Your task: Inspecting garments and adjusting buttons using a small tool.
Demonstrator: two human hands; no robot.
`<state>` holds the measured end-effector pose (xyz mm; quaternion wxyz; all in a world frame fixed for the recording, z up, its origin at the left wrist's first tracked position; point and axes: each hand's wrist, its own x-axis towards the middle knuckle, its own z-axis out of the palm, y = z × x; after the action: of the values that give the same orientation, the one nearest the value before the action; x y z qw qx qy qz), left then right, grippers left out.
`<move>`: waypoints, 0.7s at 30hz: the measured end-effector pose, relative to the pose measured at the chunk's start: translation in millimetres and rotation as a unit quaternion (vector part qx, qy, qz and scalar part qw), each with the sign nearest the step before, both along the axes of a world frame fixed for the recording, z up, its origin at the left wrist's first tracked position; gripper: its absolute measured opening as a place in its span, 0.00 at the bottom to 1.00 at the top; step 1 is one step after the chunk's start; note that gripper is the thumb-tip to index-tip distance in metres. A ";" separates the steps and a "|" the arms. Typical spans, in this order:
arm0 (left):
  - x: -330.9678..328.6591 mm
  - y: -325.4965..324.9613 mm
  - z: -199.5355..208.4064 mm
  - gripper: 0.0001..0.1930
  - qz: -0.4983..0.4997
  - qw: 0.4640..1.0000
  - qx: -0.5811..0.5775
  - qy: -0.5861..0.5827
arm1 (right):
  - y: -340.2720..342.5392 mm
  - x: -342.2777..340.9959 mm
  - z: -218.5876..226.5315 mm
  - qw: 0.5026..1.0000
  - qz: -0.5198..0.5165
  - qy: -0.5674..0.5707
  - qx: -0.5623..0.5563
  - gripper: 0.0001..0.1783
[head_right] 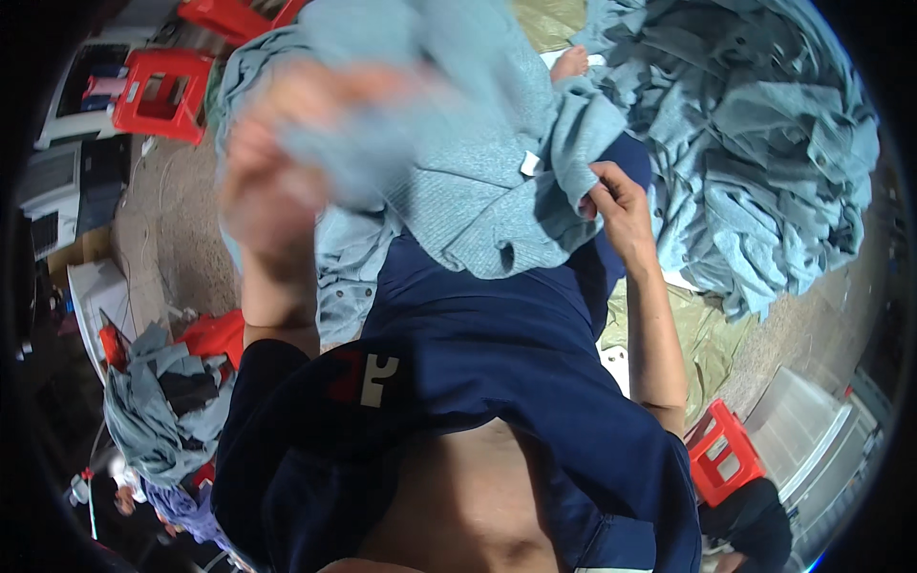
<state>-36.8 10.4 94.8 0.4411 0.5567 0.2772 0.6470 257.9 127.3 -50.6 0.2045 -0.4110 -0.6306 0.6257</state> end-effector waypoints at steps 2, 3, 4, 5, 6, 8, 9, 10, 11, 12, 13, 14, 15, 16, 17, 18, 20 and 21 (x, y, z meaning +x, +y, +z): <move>35.6 3.7 -13.4 0.08 -0.186 0.980 -0.066 0.039 | -13.4 7.0 20.4 0.997 -0.074 0.014 -0.007 0.08; 47.8 2.1 -17.0 0.07 -0.222 0.960 -0.162 0.061 | -15.9 18.6 17.1 0.989 -0.133 -0.061 0.007 0.09; 54.3 0.2 -27.0 0.06 -0.215 0.940 -0.249 0.089 | -12.3 39.7 0.5 0.986 -0.162 -0.019 -0.047 0.10; 58.3 -2.8 -40.9 0.06 -0.210 0.911 -0.334 0.118 | -1.2 81.3 -21.9 0.985 -0.115 -0.097 -0.079 0.09; 57.7 -7.0 -54.6 0.06 -0.195 0.906 -0.365 0.091 | -1.5 105.5 -32.0 0.980 -0.128 -0.119 -0.090 0.09; 51.3 -15.5 -76.5 0.07 -0.142 0.905 -0.394 0.079 | -10.0 165.8 -55.1 0.958 -0.110 -0.260 -0.054 0.11; 47.9 -20.9 -83.4 0.08 -0.099 0.910 -0.391 0.092 | -15.8 185.4 -53.5 0.920 -0.085 -0.381 -0.025 0.12; 42.9 -29.2 -87.7 0.08 -0.094 0.905 -0.410 0.070 | -20.7 202.5 -53.3 0.878 -0.058 -0.474 0.042 0.12; 38.1 -34.0 -91.5 0.09 -0.091 0.899 -0.426 0.047 | -24.4 208.4 -49.9 0.871 -0.094 -0.478 0.064 0.12; 33.4 -36.9 -90.2 0.12 -0.093 0.889 -0.446 0.053 | -26.4 207.1 -42.2 0.865 -0.125 -0.478 0.086 0.12; 32.9 -40.3 -91.0 0.12 -0.099 0.886 -0.449 0.054 | -27.3 182.5 -24.2 0.876 -0.164 -0.435 0.132 0.10; 32.6 -41.9 -91.6 0.13 -0.082 0.888 -0.448 0.062 | -26.2 160.0 -9.2 0.887 -0.163 -0.390 0.186 0.09; 31.9 -41.8 -91.9 0.14 -0.065 0.890 -0.446 0.071 | -22.9 139.2 2.2 0.894 -0.161 -0.344 0.240 0.07; 30.5 -43.8 -97.7 0.16 -0.056 0.899 -0.424 0.091 | -17.1 119.8 6.7 0.913 -0.140 -0.257 0.285 0.06; 32.1 -44.7 -95.9 0.16 -0.053 0.898 -0.428 0.092 | -12.3 94.8 16.1 0.915 -0.120 -0.229 0.309 0.08; 36.0 -43.2 -94.9 0.17 -0.046 0.910 -0.390 0.132 | -6.3 76.4 18.1 0.882 -0.102 -0.210 0.410 0.09; 36.2 -47.0 -93.2 0.18 -0.035 0.903 -0.376 0.206 | 5.8 40.9 32.0 0.871 -0.044 -0.156 0.463 0.12; 37.3 -49.2 -92.0 0.18 -0.028 0.901 -0.380 0.206 | 8.9 24.3 35.8 0.863 -0.012 -0.130 0.488 0.13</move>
<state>0.4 -38.8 2.8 0.5706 0.4751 0.5709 0.3505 282.2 136.1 -14.8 0.3027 -0.3441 -0.8710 0.1768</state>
